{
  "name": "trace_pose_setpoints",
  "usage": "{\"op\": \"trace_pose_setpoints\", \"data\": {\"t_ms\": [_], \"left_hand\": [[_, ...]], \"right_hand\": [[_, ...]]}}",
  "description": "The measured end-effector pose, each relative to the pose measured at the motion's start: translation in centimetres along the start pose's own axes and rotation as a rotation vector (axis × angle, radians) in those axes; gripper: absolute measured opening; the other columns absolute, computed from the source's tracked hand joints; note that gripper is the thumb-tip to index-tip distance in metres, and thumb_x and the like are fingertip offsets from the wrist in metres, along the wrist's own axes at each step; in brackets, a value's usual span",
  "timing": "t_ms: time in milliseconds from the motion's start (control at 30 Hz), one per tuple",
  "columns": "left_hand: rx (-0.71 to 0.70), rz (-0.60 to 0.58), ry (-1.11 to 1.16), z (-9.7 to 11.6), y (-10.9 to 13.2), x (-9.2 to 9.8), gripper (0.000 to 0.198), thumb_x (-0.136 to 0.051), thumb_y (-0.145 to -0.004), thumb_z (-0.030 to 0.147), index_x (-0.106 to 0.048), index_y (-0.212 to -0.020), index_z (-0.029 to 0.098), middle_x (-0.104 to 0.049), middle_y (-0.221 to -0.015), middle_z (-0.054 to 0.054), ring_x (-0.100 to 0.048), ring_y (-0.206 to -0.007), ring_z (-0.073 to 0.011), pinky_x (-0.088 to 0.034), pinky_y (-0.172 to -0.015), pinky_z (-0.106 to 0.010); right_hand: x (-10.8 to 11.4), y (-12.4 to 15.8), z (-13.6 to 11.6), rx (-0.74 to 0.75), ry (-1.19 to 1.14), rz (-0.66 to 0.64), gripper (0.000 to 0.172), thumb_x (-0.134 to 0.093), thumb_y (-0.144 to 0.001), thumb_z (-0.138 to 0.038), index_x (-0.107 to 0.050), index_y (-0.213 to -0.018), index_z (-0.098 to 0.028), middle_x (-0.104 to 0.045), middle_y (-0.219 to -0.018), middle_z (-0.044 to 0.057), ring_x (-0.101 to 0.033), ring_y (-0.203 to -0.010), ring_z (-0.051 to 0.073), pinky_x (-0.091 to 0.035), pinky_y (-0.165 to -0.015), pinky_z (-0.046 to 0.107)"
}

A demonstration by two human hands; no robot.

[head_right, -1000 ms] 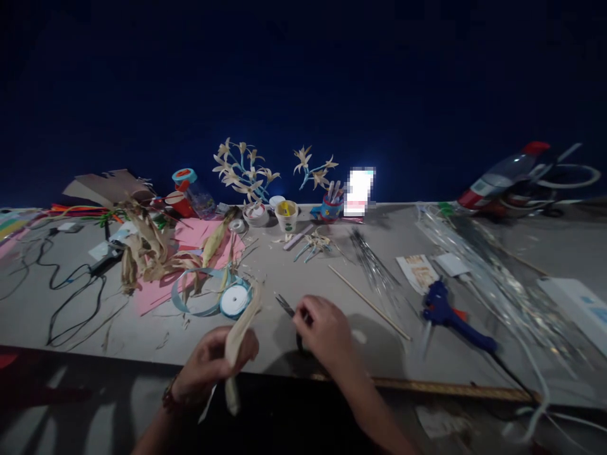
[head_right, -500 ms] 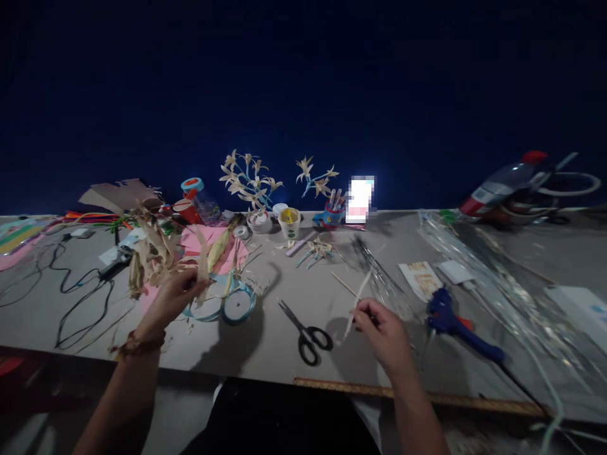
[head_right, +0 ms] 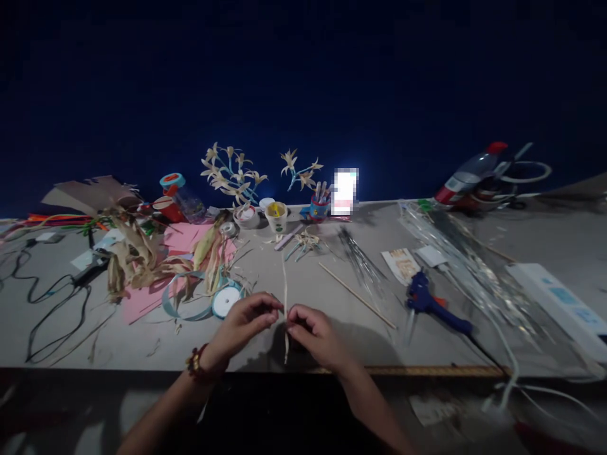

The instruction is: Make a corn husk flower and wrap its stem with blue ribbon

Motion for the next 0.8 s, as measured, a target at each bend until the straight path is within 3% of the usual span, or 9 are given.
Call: {"op": "trace_pose_setpoints", "data": {"t_ms": [133, 300, 433, 667, 800], "left_hand": [[0.098, 0.104, 0.296, -1.3, -0.3, -1.8, 0.023, -0.075, -0.082, 0.036, -0.067, -0.081, 0.015, -0.06, -0.074, -0.001, -0.051, -0.067, -0.0115, -0.041, -0.063, -0.023], [0.197, 0.121, 0.586, -2.3, 0.1, -1.8, 0.027, -0.081, -0.076, 0.037, -0.068, -0.078, 0.014, -0.059, -0.067, 0.001, -0.048, -0.058, -0.0081, -0.038, -0.058, -0.021], [0.234, 0.035, 0.731, -1.9, 0.1, -2.3, 0.025, -0.081, -0.077, 0.036, -0.068, -0.078, 0.014, -0.06, -0.061, 0.001, -0.052, -0.053, -0.0094, -0.038, -0.054, -0.022], [0.217, 0.031, 0.768, -1.8, -0.2, -2.8, 0.027, -0.085, -0.073, 0.036, -0.07, -0.077, 0.014, -0.061, -0.067, 0.0, -0.052, -0.057, -0.0095, -0.04, -0.056, -0.022], [0.167, 0.102, 0.654, -2.4, 0.3, -2.6, 0.028, -0.078, -0.08, 0.039, -0.071, -0.091, 0.015, -0.06, -0.073, 0.0, -0.052, -0.066, -0.0107, -0.042, -0.066, -0.023]], "right_hand": [[-0.5, -0.1, 0.0, 0.041, 0.082, 0.002, 0.035, -0.066, -0.089, -0.048, -0.056, -0.073, -0.019, -0.05, -0.066, -0.004, -0.045, -0.063, 0.012, -0.037, -0.059, 0.024], [-1.5, 0.2, 0.7, -0.116, -0.243, -0.037, 0.039, -0.062, -0.09, -0.054, -0.068, -0.083, -0.016, -0.068, -0.075, 0.003, -0.057, -0.061, 0.012, -0.045, -0.061, 0.025], [-2.3, 0.4, 1.3, -0.24, -0.447, -0.012, 0.037, -0.076, -0.08, -0.052, -0.069, -0.083, -0.016, -0.071, -0.072, 0.003, -0.058, -0.053, 0.009, -0.042, -0.052, 0.021], [-2.8, 0.3, 1.2, -0.29, -0.588, 0.001, 0.037, -0.086, -0.071, -0.046, -0.064, -0.077, -0.016, -0.068, -0.063, 0.0, -0.048, -0.043, 0.005, -0.031, -0.042, 0.017], [-2.1, 0.2, 0.6, -0.233, -0.62, 0.145, 0.039, -0.091, -0.063, -0.043, -0.063, -0.069, -0.016, -0.067, -0.067, 0.001, -0.047, -0.049, 0.005, -0.033, -0.045, 0.017]]}}
Point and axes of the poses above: each hand's wrist, its own y-axis away from the middle knuckle, its own x-axis out of the back of the hand, z = x × y, the point moved 4 cm from there along -y, towards the middle knuckle
